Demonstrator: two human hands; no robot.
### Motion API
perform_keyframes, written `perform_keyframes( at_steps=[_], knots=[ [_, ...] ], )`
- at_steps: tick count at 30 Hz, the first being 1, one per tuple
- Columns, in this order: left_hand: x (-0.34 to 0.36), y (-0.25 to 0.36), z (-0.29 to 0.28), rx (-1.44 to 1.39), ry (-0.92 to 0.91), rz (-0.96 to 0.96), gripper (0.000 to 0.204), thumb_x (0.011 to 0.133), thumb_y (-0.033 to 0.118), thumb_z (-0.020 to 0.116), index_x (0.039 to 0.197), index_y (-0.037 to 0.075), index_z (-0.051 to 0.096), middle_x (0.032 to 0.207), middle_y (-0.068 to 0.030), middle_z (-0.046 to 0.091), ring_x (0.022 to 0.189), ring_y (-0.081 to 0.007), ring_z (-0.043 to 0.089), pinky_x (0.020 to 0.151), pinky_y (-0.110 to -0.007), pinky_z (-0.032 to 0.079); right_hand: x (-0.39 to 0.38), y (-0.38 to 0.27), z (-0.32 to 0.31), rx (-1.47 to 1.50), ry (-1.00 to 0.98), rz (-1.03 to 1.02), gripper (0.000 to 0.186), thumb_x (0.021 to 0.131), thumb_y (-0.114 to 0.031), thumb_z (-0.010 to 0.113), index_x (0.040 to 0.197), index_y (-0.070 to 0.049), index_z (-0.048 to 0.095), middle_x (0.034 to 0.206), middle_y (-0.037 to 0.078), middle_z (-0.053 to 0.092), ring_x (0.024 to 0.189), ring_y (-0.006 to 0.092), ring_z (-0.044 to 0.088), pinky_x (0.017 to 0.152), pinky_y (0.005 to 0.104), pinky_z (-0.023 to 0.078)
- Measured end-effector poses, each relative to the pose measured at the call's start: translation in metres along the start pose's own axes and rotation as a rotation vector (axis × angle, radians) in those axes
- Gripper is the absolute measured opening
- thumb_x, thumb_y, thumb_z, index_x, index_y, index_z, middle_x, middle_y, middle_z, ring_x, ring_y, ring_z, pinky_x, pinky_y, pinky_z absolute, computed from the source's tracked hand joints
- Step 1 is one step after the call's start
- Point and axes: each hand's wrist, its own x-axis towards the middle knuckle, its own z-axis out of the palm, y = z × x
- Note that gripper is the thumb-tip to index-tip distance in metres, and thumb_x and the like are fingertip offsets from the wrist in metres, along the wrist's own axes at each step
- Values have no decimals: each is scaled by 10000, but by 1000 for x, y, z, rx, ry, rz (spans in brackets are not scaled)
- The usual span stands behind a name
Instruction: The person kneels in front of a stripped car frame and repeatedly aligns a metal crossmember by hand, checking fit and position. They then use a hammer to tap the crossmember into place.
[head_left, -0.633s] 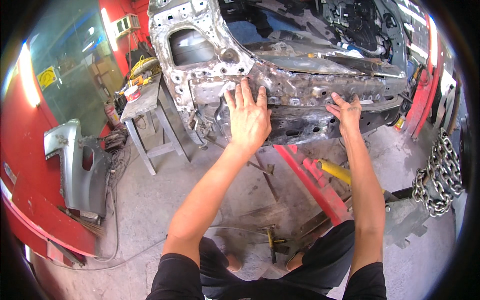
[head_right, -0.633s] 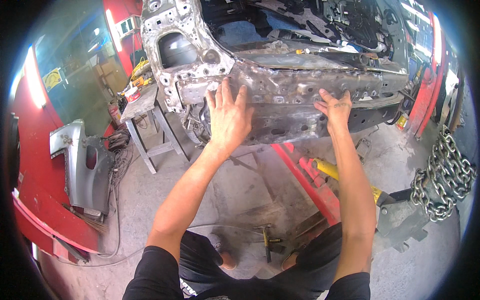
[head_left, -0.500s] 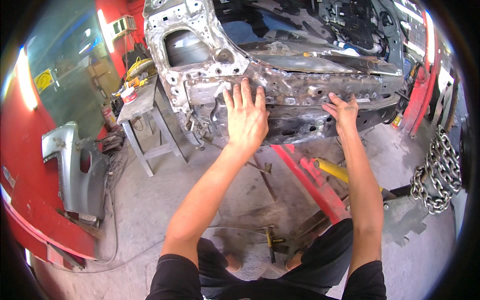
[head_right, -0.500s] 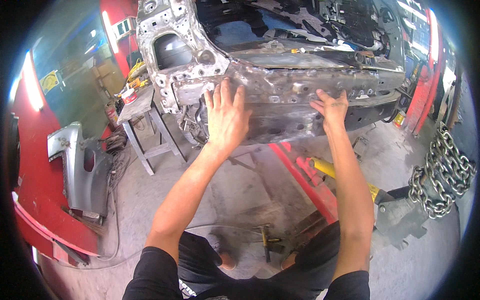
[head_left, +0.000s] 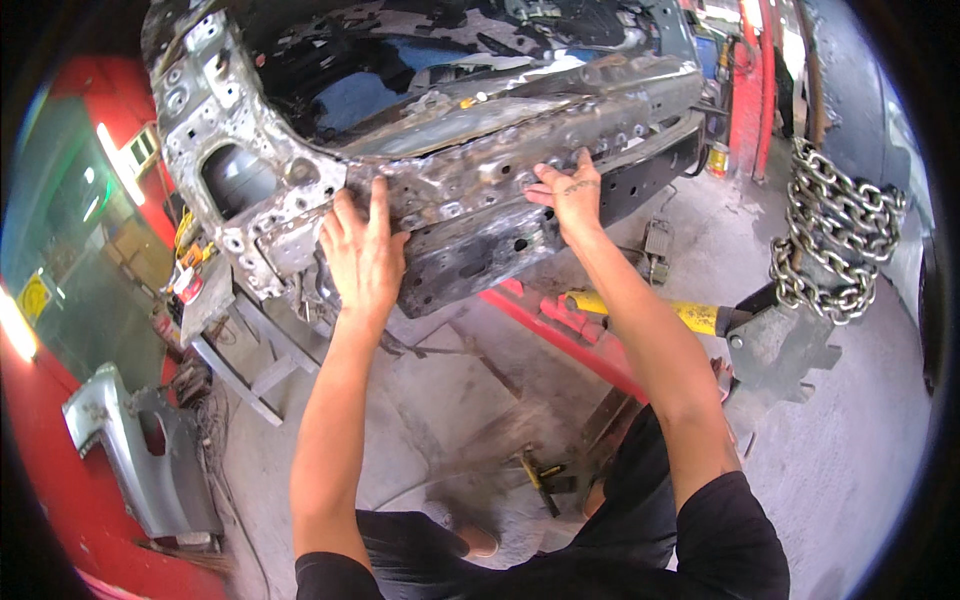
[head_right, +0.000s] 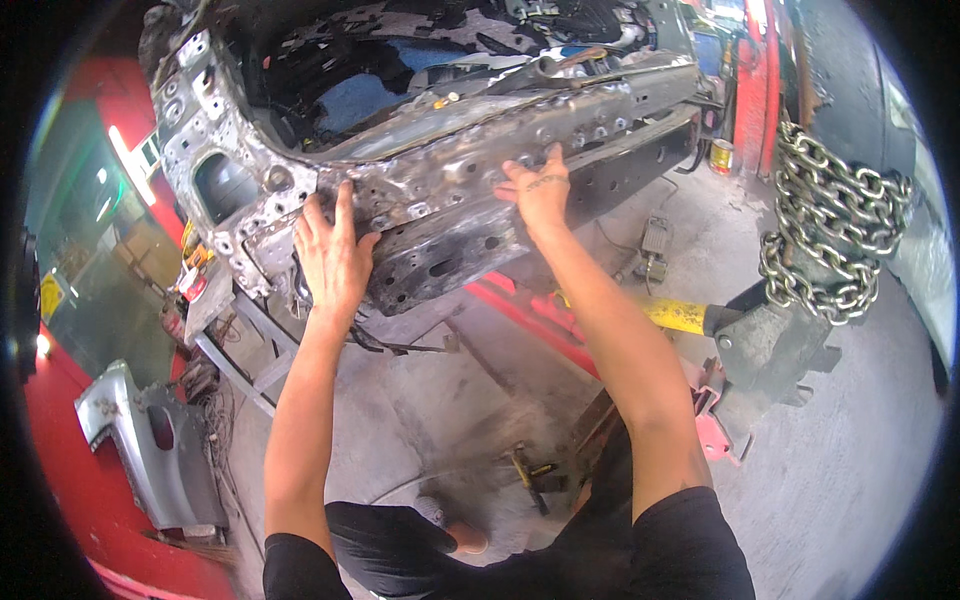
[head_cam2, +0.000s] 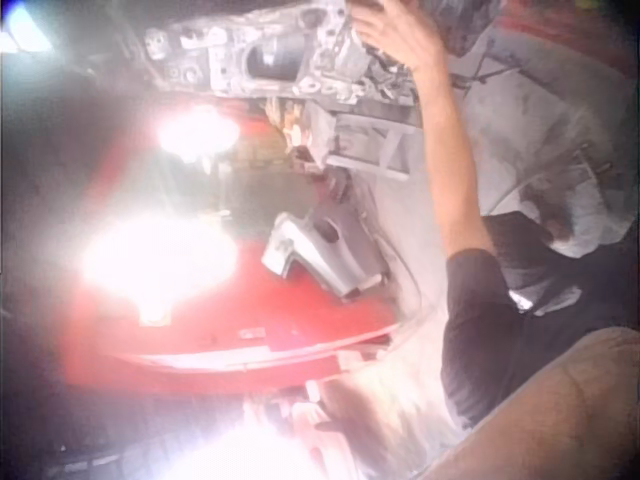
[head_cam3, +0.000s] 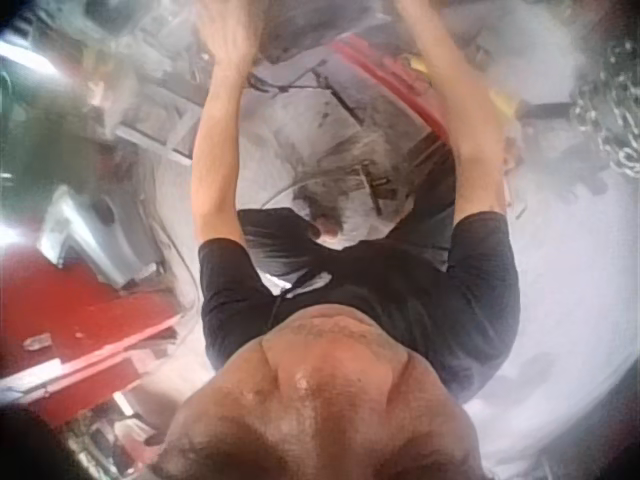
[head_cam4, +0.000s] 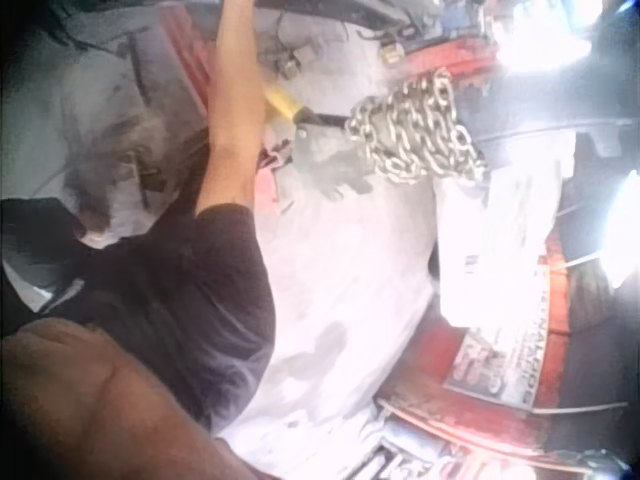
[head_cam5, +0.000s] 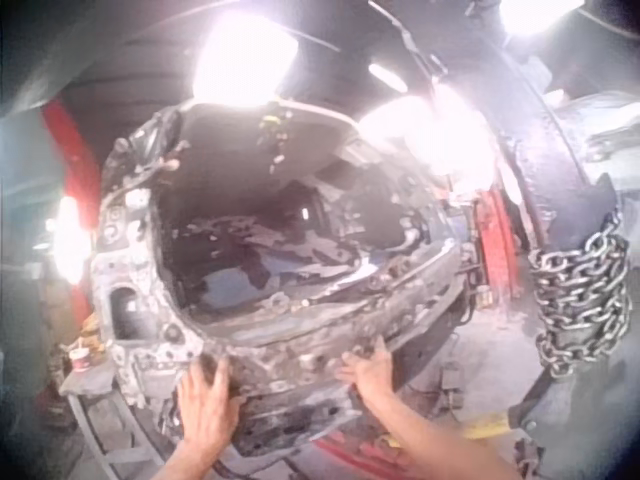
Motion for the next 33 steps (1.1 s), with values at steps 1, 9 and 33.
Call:
perform_keyframes(
  at_steps=[1, 9, 33],
  knots=[
    [-1, -1, 1, 0, 2, 6, 891, 744, 194, 887, 1534, 166, 477, 1417, -280, 465, 1235, -448, 518, 1047, -528, 431, -1, -2, 1, -2, 3, 14, 990, 887, 53, 707, 1607, 108, 30, 1189, 362, 612, 768, 341, 746, 581, 380, 649],
    [-2, -1, 6, 8, 47, 54, 936, 749, 164, 881, 1571, 158, 434, 1464, -293, 429, 1304, -489, 461, 1084, -563, 411, -3, -6, 1, -27, -2, 25, 948, 938, 24, 674, 1620, 79, 17, 1109, 274, 569, 703, 337, 746, 553, 366, 643],
    [1, 7, 6, 74, 45, 71, 926, 737, 214, 900, 1536, 82, 450, 1544, -256, 382, 1350, -463, 440, 1095, -563, 382, -3, -10, 2, -86, -27, 53, 904, 963, 23, 667, 1619, 89, 48, 1132, 303, 580, 710, 337, 757, 540, 357, 632]
  ],
)
